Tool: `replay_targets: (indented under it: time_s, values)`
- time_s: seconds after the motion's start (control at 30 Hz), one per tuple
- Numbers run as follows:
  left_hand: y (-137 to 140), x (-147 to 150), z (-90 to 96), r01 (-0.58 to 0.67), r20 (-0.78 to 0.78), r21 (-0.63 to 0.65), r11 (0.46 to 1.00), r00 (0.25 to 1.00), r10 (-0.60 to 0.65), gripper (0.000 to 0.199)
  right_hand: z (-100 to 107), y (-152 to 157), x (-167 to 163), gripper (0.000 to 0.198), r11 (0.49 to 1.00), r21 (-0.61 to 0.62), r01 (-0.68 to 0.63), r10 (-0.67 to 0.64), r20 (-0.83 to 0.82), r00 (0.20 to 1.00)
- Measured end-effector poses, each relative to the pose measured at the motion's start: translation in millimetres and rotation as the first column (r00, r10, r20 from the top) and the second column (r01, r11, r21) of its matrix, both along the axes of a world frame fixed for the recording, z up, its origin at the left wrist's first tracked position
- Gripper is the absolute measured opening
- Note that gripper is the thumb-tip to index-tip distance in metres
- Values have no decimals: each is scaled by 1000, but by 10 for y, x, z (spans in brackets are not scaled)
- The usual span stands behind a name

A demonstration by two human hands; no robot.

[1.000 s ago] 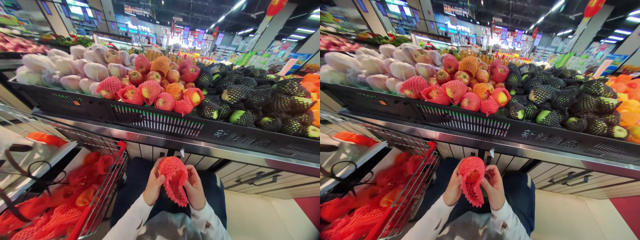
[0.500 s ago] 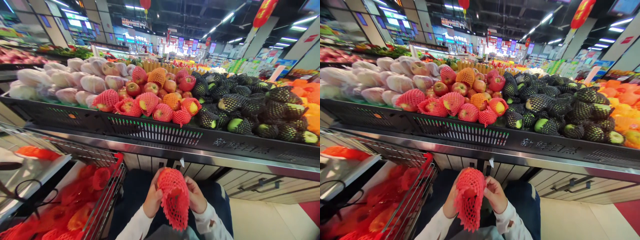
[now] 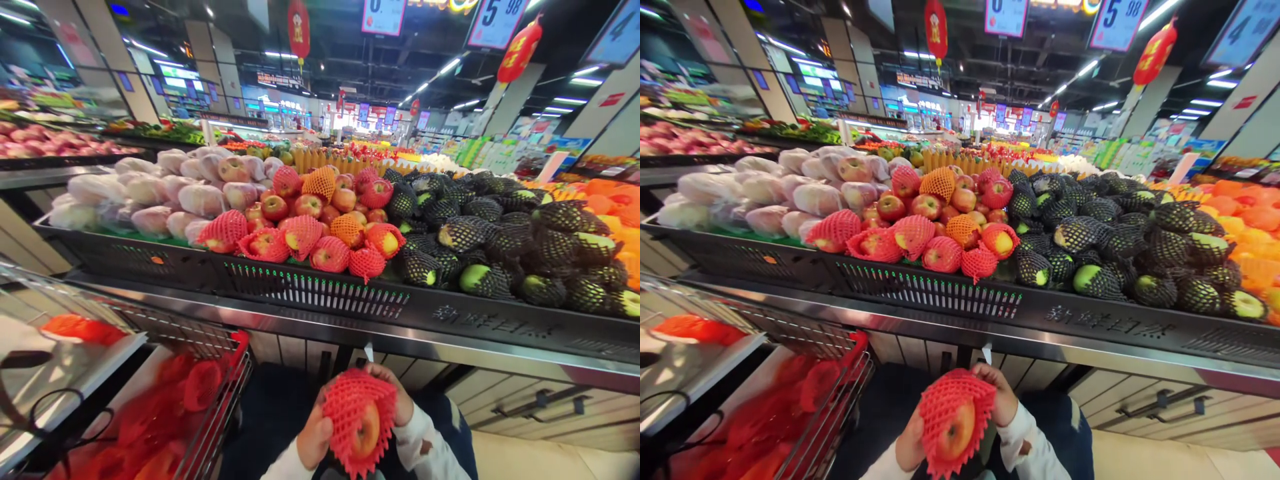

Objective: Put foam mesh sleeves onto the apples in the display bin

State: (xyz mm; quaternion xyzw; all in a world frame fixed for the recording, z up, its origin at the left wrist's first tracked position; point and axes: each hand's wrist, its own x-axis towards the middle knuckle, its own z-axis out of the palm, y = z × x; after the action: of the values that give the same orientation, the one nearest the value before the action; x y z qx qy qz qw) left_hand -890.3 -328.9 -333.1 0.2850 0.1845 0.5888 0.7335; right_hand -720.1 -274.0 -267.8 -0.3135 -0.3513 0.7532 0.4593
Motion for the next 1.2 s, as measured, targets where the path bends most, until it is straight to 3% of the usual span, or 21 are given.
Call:
replay_targets:
  time_s: [0.07, 0.13, 0.2, 0.3, 0.4, 0.47, 0.53, 0.6, 0.7, 0.8, 0.9, 0.97, 1.1, 1.2]
  values:
    - [26, 1, 4, -77, -95, -17, 997, 993, 75, 67, 4, 12, -42, 39, 999, 41, 27, -30, 73, 997]
    - [73, -5, 90, -213, -219, -39, 976, 955, 199, 75, -28, -10, -56, 39, 989, 54, 135, -139, 75, 988]
    - [127, -14, 220, -341, -345, -25, 940, 885, 313, 85, -64, -58, -41, 38, 981, -28, 190, -190, 24, 982]
    - [174, -29, 361, -419, -543, 89, 903, 740, 397, 90, -74, -171, -13, 56, 982, -172, 80, -96, -86, 992]
    - [136, -25, 380, -364, -747, 284, 887, 496, 443, 85, -67, -338, -23, 62, 988, -145, 58, -77, -128, 989]
    - [69, 0, 364, -236, -818, 411, 881, 332, 470, 81, -103, -464, -40, 56, 989, -95, 111, -119, -79, 990]
    - [-13, 39, 353, -76, -845, 472, 878, 244, 475, 79, -181, -586, -41, 51, 986, -81, 145, -148, -28, 989]
    - [-96, 81, 354, 36, -861, 471, 882, 236, 450, 83, -271, -692, -13, 47, 978, -123, 167, -174, -48, 984]
    - [-199, 128, 378, 92, -866, 446, 890, 294, 403, 89, -354, -811, 85, 50, 956, -262, 131, -183, -187, 965]
    - [-263, 149, 419, 129, -871, 452, 883, 279, 405, 74, -348, -875, 210, 59, 938, -345, 24, -126, -276, 953]
    - [-287, 148, 450, 147, -858, 501, 853, 217, 466, 47, -318, -890, 300, 60, 947, -322, 17, -113, -279, 954]
    - [-288, 137, 459, 144, -823, 560, 816, 215, 526, 33, -312, -883, 322, 61, 959, -283, 25, -100, -253, 962]
    - [-286, 93, 491, 177, -764, 637, 751, 272, 584, 25, -304, -864, 278, 68, 977, -213, -11, -38, -227, 973]
    - [-300, 50, 541, 234, -785, 611, 756, 300, 541, 23, -270, -858, 196, 69, 984, -180, -8, -39, -256, 966]
